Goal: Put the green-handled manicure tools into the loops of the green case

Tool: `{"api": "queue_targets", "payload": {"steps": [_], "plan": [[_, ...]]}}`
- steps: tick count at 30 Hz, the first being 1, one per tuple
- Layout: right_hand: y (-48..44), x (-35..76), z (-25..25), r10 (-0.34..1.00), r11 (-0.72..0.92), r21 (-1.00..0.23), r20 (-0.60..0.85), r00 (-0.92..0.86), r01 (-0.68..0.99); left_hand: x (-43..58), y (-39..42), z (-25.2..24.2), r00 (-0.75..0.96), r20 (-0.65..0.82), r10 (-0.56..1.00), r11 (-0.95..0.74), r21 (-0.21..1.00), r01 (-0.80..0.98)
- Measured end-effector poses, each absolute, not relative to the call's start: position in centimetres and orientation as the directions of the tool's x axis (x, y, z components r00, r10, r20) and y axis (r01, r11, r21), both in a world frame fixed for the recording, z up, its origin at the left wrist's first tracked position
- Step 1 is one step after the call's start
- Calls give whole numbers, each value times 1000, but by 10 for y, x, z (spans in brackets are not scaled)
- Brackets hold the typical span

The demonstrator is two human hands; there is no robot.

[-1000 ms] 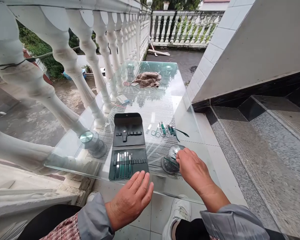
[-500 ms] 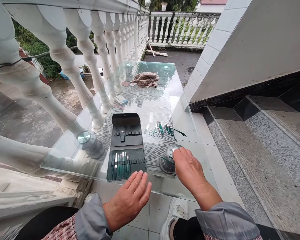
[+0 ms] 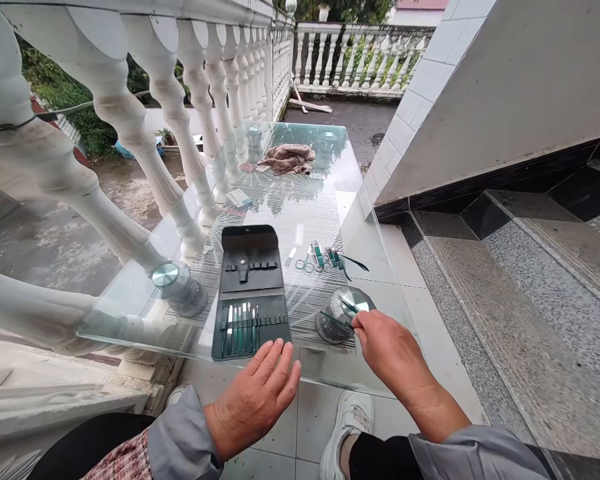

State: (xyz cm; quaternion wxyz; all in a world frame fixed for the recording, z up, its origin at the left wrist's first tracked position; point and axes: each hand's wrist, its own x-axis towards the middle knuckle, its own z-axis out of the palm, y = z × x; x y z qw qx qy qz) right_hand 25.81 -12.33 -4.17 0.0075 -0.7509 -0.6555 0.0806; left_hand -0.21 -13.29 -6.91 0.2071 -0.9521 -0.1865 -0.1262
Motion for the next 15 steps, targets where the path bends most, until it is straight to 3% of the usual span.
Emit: {"api": "queue_targets", "payload": {"steps": [15], "plan": [[-173,266,-49,992,109,-302,93,-85,947,1,-132,-72,895,325,306,-850,-331,411]]}}
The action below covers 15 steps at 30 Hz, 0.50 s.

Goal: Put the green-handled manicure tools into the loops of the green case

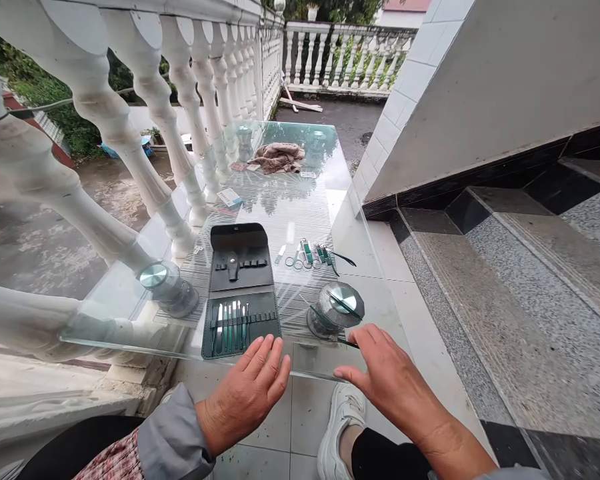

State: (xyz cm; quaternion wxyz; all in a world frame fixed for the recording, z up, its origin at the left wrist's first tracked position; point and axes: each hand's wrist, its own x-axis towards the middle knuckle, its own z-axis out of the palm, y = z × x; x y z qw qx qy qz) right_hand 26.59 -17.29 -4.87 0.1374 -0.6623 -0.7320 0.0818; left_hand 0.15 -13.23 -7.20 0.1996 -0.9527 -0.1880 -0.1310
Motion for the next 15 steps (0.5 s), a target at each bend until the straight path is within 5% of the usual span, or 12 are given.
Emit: {"api": "queue_targets", "payload": {"steps": [15], "plan": [[-186,246,-53,960,279,-183,64,-272,943,1,-133,-71,898,314,308,-843,-347,410]]}}
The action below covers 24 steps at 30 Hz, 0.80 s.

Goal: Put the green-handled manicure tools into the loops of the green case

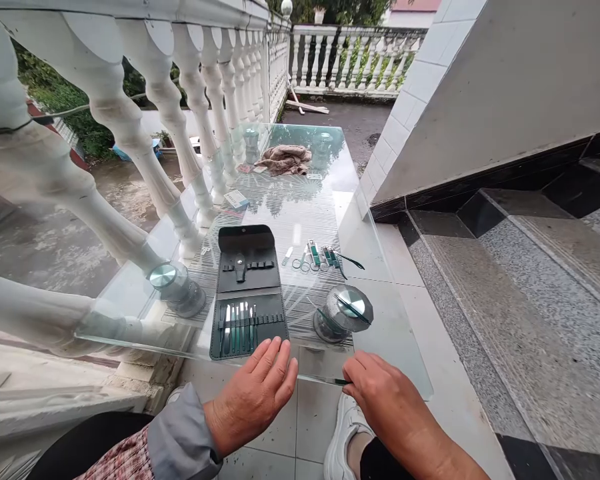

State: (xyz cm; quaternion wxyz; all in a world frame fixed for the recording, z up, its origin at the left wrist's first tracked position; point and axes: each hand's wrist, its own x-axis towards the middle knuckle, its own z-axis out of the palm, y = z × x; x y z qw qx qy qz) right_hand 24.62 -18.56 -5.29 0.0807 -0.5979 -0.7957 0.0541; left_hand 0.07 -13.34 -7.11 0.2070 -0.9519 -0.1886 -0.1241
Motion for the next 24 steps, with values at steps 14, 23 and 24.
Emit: {"api": "queue_targets", "payload": {"steps": [14,23,24], "plan": [[-114,185,-20,978,-209,-945,-201,57,252,-1,-135,-68,895,325,304,-832,-368,416],[-61,141,-36,970,-236,-965,-228,80,111,-3,-136,-70,899,308,311,-845,-343,410],[-58,138,-37,972,-231,-964,-221,82,136,-4,-136,-70,901,302,311,-848,-340,407]]}}
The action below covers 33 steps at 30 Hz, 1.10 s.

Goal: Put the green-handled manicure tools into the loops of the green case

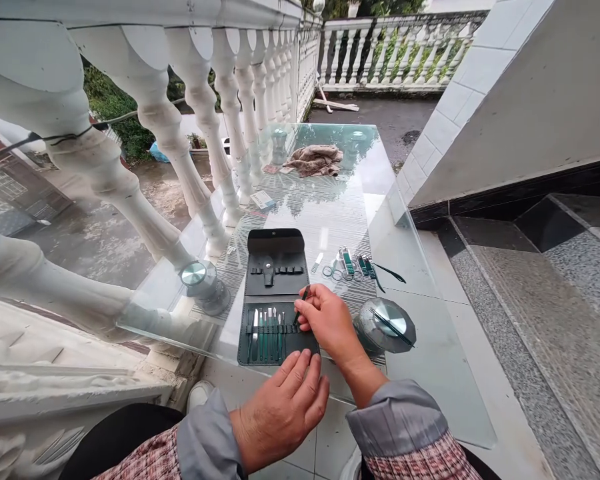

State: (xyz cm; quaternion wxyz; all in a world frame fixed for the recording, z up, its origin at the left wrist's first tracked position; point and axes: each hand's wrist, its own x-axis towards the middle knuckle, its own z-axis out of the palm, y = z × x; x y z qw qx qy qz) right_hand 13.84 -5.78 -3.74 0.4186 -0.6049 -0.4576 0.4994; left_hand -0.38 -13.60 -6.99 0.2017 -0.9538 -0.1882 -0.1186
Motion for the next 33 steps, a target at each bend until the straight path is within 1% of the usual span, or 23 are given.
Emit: {"api": "queue_targets", "payload": {"steps": [8,13,18,27,33], "plan": [[-47,130,-42,975,-221,-946,-220,31,239,-6,-135,-67,907,279,315,-855,-332,399],[-46,131,-44,978,-207,-933,-202,47,294,-6,-136,-67,910,268,318,-853,-338,397],[-43,130,-47,979,-203,-932,-200,41,299,-6,-136,-65,906,279,318,-851,-338,403],[-39,127,-43,958,-280,-914,-286,23,294,-6,-136,-69,906,280,318,-849,-341,403],[-37,127,-44,950,-299,-894,-314,10,334,-6,-136,-68,901,296,318,-848,-337,410]]}}
